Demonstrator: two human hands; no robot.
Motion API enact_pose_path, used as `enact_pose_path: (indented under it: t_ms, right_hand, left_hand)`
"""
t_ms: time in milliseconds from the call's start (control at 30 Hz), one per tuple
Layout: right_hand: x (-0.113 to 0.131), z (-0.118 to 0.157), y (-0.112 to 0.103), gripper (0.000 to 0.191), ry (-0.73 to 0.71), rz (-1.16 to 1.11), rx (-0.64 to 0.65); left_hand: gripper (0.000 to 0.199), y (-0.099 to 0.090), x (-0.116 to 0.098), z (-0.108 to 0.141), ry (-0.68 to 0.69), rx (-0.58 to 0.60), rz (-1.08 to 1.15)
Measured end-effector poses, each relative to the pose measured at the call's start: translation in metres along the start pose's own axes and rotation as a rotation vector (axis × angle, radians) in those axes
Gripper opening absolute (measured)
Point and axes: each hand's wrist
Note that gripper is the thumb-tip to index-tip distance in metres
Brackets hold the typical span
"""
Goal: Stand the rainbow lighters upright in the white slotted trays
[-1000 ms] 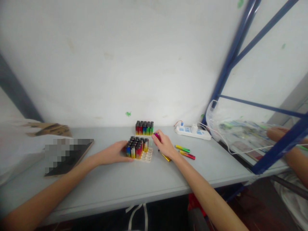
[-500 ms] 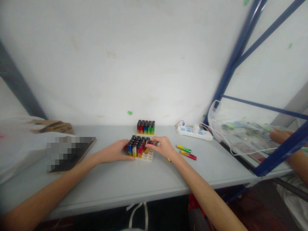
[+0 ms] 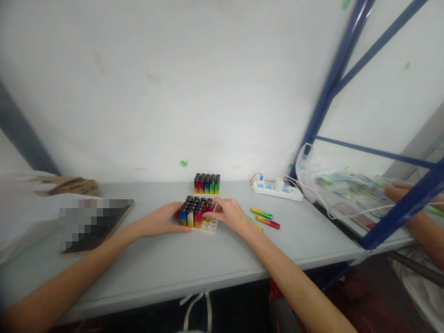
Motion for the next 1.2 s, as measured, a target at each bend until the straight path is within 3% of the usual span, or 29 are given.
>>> enact_pose_path:
  t_ms: [300, 400, 467, 533, 633, 733, 833, 1200]
  right_hand:
    - [-0.006, -0.002, -0.029, 0.039, 0.033, -0.061, 0.018]
    - [-0.013, 0.006, -0.057, 0.040, 0.104, -0.033, -0.105]
    - [-0.021, 0.019, -0.082, 0.036, 0.130, 0.071, -0.130]
    - [-0.031, 0.040, -0.106, 0.032, 0.151, 0.184, -0.068]
    - [-0.049, 0.077, -0.127, 0.031, 0.223, 0.321, -0.002]
    - [-0.062, 0.106, -0.127, 0.031, 0.267, 0.349, 0.027]
    - [-0.066, 0.116, -0.119, 0.028, 0.285, 0.318, 0.012]
    - [-0.052, 0.081, -0.101, 0.030, 0.261, 0.193, 0.060]
  left_hand:
    - [0.065, 0.000, 0.000, -0.001, -0.016, 0.006, -0.034]
    - [0.066, 0.001, 0.002, -0.002, -0.026, -0.007, -0.034]
    - [0.066, 0.001, 0.003, -0.002, -0.029, -0.002, -0.033]
    - [0.066, 0.001, 0.004, -0.001, -0.028, 0.003, -0.032]
    - [0.067, 0.001, 0.003, -0.001, -0.028, -0.001, -0.022]
    - [0.067, 0.001, 0.003, -0.001, -0.030, -0.007, -0.008]
    - [0.067, 0.001, 0.003, -0.001, -0.031, -0.008, -0.007]
    - [0.064, 0.001, 0.003, -0.001, -0.013, -0.001, -0.034]
Point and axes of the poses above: each hand's wrist, its own z-axis away from the middle knuckle, its own y-axis out of the palm, x = y × z, and after that the axes turned 3 degrees about -x, right-handed
